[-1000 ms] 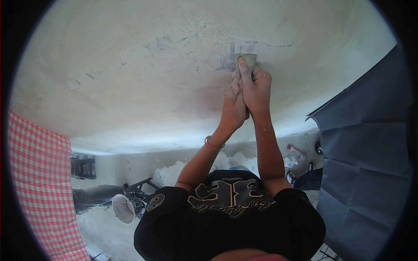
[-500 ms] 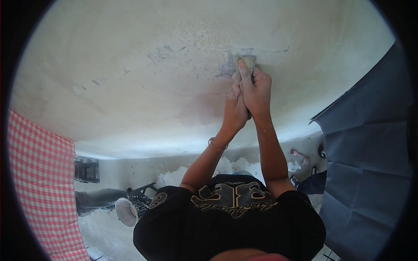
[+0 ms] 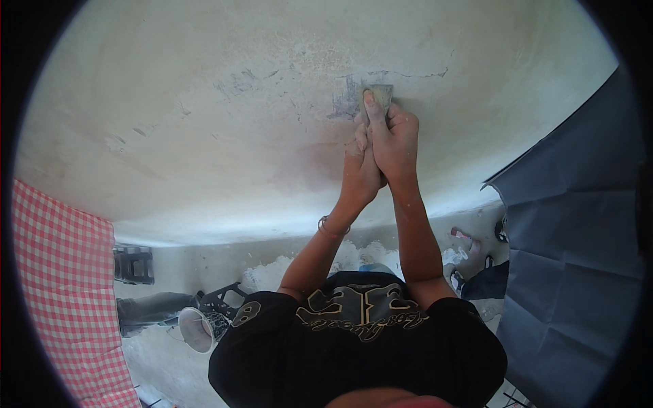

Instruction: Scraping a wall with a putty knife to prepare it for painting.

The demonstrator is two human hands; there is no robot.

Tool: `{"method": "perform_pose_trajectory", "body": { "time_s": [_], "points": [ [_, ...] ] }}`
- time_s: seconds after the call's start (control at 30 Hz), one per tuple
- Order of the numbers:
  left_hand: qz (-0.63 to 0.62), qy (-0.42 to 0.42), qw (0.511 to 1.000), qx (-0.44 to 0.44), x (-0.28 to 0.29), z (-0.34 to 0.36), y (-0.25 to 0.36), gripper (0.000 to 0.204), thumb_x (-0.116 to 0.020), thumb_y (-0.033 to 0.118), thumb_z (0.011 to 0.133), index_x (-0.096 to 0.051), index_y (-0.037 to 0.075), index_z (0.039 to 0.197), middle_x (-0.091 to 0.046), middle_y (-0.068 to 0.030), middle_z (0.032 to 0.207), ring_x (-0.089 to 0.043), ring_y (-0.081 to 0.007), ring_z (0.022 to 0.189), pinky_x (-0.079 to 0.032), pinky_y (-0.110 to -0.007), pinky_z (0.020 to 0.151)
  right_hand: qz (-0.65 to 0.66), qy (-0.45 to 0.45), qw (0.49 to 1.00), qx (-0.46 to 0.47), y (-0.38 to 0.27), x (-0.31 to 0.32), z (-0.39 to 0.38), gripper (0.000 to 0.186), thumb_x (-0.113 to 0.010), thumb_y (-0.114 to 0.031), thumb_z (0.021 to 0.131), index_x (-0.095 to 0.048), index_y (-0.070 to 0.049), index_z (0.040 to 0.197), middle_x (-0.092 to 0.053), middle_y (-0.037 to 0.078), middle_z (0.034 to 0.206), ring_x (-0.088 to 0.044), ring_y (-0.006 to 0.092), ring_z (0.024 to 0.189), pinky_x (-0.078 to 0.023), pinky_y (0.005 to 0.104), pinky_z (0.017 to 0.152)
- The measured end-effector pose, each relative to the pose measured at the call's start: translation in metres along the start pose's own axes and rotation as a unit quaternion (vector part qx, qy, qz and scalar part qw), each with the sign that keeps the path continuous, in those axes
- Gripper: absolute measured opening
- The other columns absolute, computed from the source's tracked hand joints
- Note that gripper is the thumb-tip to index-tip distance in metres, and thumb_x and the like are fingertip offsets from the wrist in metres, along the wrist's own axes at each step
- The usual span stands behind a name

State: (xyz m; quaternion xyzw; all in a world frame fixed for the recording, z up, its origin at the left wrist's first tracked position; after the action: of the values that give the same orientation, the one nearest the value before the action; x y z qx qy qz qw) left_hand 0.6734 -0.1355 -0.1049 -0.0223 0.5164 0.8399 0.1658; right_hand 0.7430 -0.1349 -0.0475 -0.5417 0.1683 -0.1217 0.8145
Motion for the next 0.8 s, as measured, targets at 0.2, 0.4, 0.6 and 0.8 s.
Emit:
{"method": "perform_pose_trajectory", "body": {
  "time_s": [0.2, 0.4, 0.6, 0.8],
  "points": [
    [0.071, -0.008, 0.996, -0.057, 0.001, 0.001, 0.01, 0.04, -0.038, 0.025, 0.115, -0.06, -0.007, 0.125, -0.07, -0.0115, 0.091, -0.066, -0.019, 0.085, -0.053, -0.034, 0.078, -0.034, 0.013, 0.999, -0.019, 0.007, 0.005, -0.003, 0.047, -0.068, -0.042, 0.105, -0.07, -0.002, 0.08, -0.067, 0.002, 0.066, -0.061, 0.0081, 0.058, -0.048, 0.0255, 0.056],
    [0.078, 0.018, 0.991, -0.111, -0.003, 0.008, 0.014, 0.038, -0.039, 0.027, 0.115, -0.062, -0.003, 0.119, -0.066, -0.0067, 0.082, -0.06, -0.0101, 0.062, -0.045, -0.028, 0.053, -0.003, 0.003, 1.0, -0.018, -0.025, -0.005, 0.005, 0.048, -0.067, -0.041, 0.106, -0.071, -0.001, 0.082, -0.068, 0.003, 0.069, -0.059, 0.0074, 0.058, -0.047, 0.0254, 0.055],
    [0.007, -0.031, 0.994, 0.107, 0.011, -0.008, 0.011, 0.037, -0.039, 0.03, 0.116, -0.06, 0.0, 0.113, -0.062, -0.0033, 0.074, -0.054, -0.0076, 0.053, -0.04, -0.025, 0.046, -0.023, 0.007, 1.0, 0.0, 0.023, -0.004, -0.013, 0.044, -0.067, -0.033, 0.107, -0.065, 0.002, 0.081, -0.059, 0.002, 0.066, -0.054, 0.0089, 0.053, -0.042, 0.0266, 0.049],
    [-0.037, -0.018, 0.997, 0.07, 0.012, 0.005, 0.022, 0.04, -0.038, 0.033, 0.117, -0.061, 0.001, 0.117, -0.061, -0.0014, 0.073, -0.052, -0.0066, 0.052, -0.04, -0.025, 0.045, -0.001, 0.004, 1.0, -0.007, -0.02, -0.018, 0.0, 0.048, -0.068, -0.039, 0.106, -0.068, -0.002, 0.076, -0.064, 0.003, 0.062, -0.059, 0.0091, 0.055, -0.046, 0.0261, 0.053]
  ]
}}
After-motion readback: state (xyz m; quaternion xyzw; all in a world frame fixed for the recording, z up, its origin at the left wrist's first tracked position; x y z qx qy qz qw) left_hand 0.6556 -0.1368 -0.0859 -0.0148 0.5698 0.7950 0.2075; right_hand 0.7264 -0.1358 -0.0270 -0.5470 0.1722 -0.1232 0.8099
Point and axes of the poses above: each hand's wrist, its own z-axis towards the middle knuckle, its own x-axis out of the back of the hand, y = z × x, the point moved 1 cm from there along z, towards the middle knuckle
